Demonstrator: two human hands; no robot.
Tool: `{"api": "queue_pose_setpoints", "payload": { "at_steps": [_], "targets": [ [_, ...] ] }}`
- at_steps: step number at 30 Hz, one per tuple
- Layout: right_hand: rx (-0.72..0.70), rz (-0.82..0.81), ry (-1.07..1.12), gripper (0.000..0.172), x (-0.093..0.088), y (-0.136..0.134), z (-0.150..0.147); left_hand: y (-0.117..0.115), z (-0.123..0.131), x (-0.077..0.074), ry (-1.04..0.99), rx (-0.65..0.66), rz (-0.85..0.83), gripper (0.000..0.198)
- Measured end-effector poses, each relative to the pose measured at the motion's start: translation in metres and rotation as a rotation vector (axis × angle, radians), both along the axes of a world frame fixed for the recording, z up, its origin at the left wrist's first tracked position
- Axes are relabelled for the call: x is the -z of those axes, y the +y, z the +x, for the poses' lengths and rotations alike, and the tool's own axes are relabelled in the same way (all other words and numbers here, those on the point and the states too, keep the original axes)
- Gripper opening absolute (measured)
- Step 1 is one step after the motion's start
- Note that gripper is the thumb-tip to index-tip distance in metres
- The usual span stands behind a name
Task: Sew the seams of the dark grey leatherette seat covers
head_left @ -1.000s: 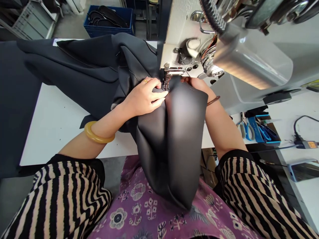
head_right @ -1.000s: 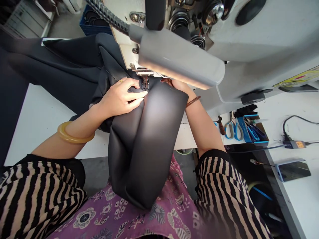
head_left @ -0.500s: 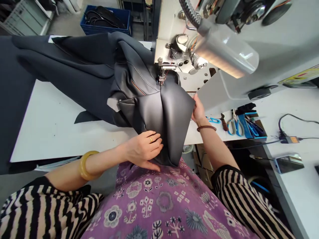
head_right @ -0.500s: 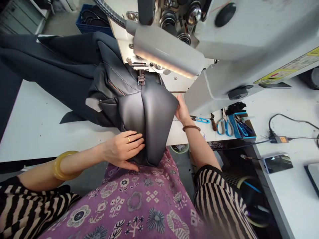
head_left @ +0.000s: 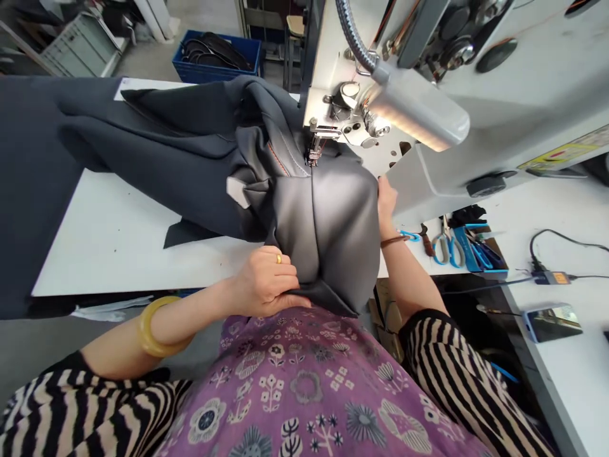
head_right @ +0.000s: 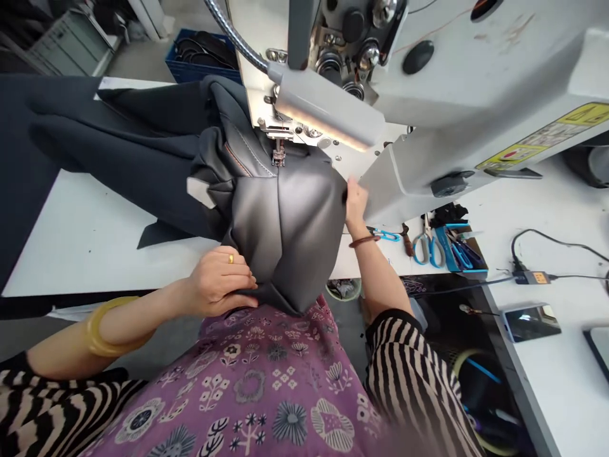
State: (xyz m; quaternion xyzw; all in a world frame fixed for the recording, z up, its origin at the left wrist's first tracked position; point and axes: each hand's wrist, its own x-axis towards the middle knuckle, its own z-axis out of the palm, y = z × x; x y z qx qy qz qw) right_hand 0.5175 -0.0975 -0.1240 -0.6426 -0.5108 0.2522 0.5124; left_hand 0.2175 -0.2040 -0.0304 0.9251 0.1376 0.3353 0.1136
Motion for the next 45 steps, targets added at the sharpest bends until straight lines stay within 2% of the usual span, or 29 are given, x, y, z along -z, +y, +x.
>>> {"api": "queue_pose_setpoints", "payload": {
  "at_steps": [3,5,6,7,9,11,12,14,16,18,21,24,29,36,39,45],
  "targets": [
    [0.055,0.065,-0.209,0.04,-0.019,0.013,0.01,0.005,-0.003,0.009,0.005,0.032,-0.01,0.056],
    [-0.029,0.198,-0.485,0.017,-0.038,0.013,0.012,0.006,-0.002,0.014,0.002,0.044,-0.021,0.056],
    [-0.119,0.288,-0.648,0.019,-0.048,0.011,0.012,0.005,-0.002,0.016,-0.003,0.048,-0.025,0.056],
    [-0.245,0.384,-0.809,0.031,-0.059,0.009,0.009,0.005,-0.002,0.017,-0.008,0.057,-0.032,0.057],
    [-0.565,0.531,-1.069,0.044,-0.075,0.006,0.001,0.006,0.0,0.016,-0.018,0.094,-0.06,0.062],
    [-0.819,0.66,-1.186,0.042,-0.081,0.006,-0.009,0.014,0.001,0.011,-0.046,0.138,-0.1,0.065],
    [-0.873,0.708,-1.186,0.038,-0.08,0.008,-0.014,0.022,0.001,0.007,-0.062,0.147,-0.123,0.064],
    [-0.864,0.724,-1.127,0.031,-0.075,0.01,-0.021,0.046,0.002,-0.002,-0.061,0.096,-0.164,0.055],
    [-0.819,0.659,-1.064,0.029,-0.069,0.011,-0.023,0.076,0.001,-0.008,0.014,-0.025,-0.183,0.047],
    [-0.823,0.607,-1.018,0.03,-0.067,0.01,-0.023,0.106,0.0,-0.008,0.124,-0.128,-0.158,0.055],
    [-0.845,0.595,-0.983,0.033,-0.07,0.007,-0.022,0.131,-0.004,-0.002,0.271,-0.149,-0.104,0.069],
    [-0.836,0.604,-0.974,0.033,-0.073,0.005,-0.024,0.135,-0.008,0.002,0.344,-0.119,-0.069,0.079],
    [-0.794,0.637,-0.933,0.033,-0.072,0.009,-0.026,0.133,-0.007,-0.001,0.384,-0.142,-0.044,0.084],
    [-0.775,0.372,-0.813,0.031,-0.072,0.02,-0.027,0.149,-0.003,-0.003,0.354,-0.162,-0.105,0.085],
    [-0.751,0.317,-0.762,0.028,-0.073,0.019,-0.028,0.151,-0.004,-0.003,0.35,-0.154,-0.121,0.085],
    [-0.778,0.4,-0.798,0.031,-0.073,0.023,-0.026,0.155,-0.005,-0.002,0.338,-0.152,-0.148,0.082]
  ]
}}
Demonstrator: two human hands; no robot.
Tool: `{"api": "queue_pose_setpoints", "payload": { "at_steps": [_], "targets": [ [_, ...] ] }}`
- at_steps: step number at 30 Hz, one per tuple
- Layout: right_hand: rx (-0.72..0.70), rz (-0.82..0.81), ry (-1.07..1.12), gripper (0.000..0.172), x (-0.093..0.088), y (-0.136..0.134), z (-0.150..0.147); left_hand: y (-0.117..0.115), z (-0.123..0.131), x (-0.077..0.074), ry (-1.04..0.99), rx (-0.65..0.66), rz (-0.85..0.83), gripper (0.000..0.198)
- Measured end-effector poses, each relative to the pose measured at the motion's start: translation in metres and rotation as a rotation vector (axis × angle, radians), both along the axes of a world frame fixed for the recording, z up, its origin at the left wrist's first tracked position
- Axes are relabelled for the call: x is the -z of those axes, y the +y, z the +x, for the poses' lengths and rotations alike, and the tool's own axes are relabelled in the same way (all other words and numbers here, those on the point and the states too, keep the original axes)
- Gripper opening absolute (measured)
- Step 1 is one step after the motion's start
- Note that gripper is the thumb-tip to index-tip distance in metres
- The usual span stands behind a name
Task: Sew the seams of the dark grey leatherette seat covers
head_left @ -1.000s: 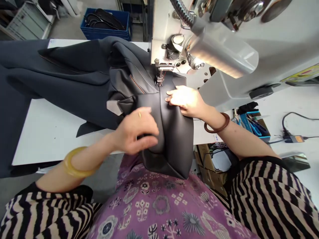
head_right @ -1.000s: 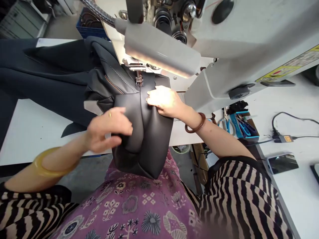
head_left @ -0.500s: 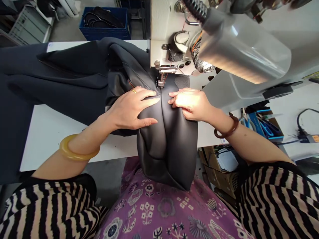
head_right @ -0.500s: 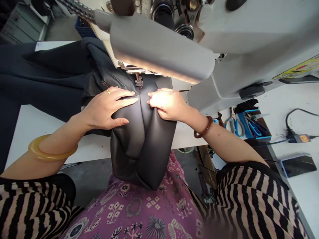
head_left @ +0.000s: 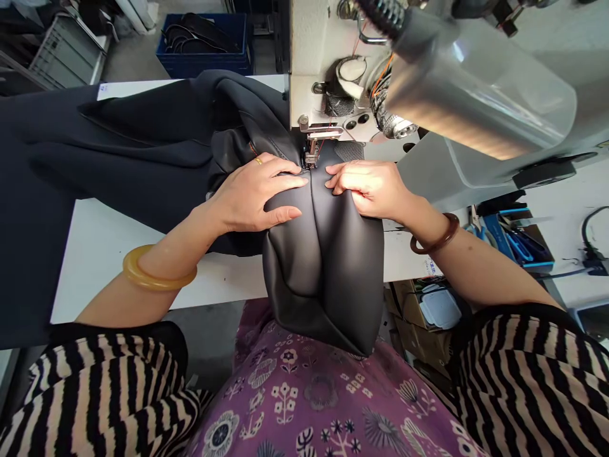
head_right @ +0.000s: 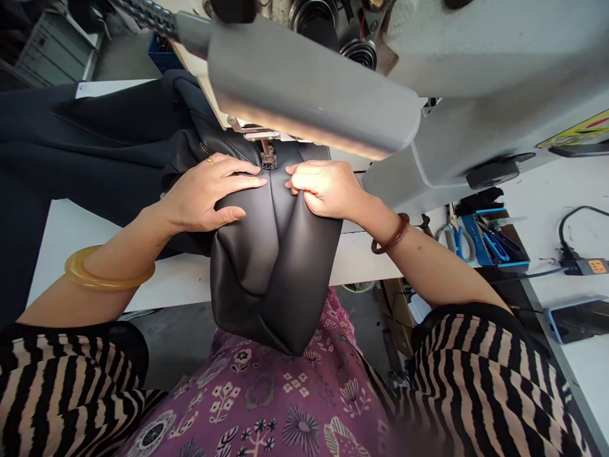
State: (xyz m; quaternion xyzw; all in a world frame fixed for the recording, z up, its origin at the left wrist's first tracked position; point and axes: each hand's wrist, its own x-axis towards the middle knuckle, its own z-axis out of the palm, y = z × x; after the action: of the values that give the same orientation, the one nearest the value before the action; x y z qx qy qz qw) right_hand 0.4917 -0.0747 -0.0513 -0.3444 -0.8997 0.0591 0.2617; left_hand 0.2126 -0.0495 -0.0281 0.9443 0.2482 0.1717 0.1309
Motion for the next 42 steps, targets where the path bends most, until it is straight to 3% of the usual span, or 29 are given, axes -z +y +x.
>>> {"api": "queue_pose_setpoints", "payload": {
  "at_steps": [8,18,33,37,42],
  "targets": [
    [-0.038,0.017,0.101,0.029,0.0,0.005,-0.001,0.004,0.003,0.001,0.061,-0.027,0.063,0.083],
    [-0.024,-0.05,0.097,0.026,-0.001,0.001,-0.002,0.007,0.002,-0.004,0.07,-0.012,0.041,0.063],
    [-0.01,-0.111,0.147,0.026,-0.001,0.024,0.001,0.039,-0.001,-0.006,0.002,0.069,-0.017,0.088],
    [-0.033,-0.109,0.192,0.027,0.003,0.027,0.001,0.045,0.0,-0.007,-0.006,0.079,-0.052,0.08],
    [0.008,-0.168,0.178,0.027,0.003,0.03,0.002,0.057,0.004,-0.001,-0.098,0.044,-0.119,0.057]
  ]
}}
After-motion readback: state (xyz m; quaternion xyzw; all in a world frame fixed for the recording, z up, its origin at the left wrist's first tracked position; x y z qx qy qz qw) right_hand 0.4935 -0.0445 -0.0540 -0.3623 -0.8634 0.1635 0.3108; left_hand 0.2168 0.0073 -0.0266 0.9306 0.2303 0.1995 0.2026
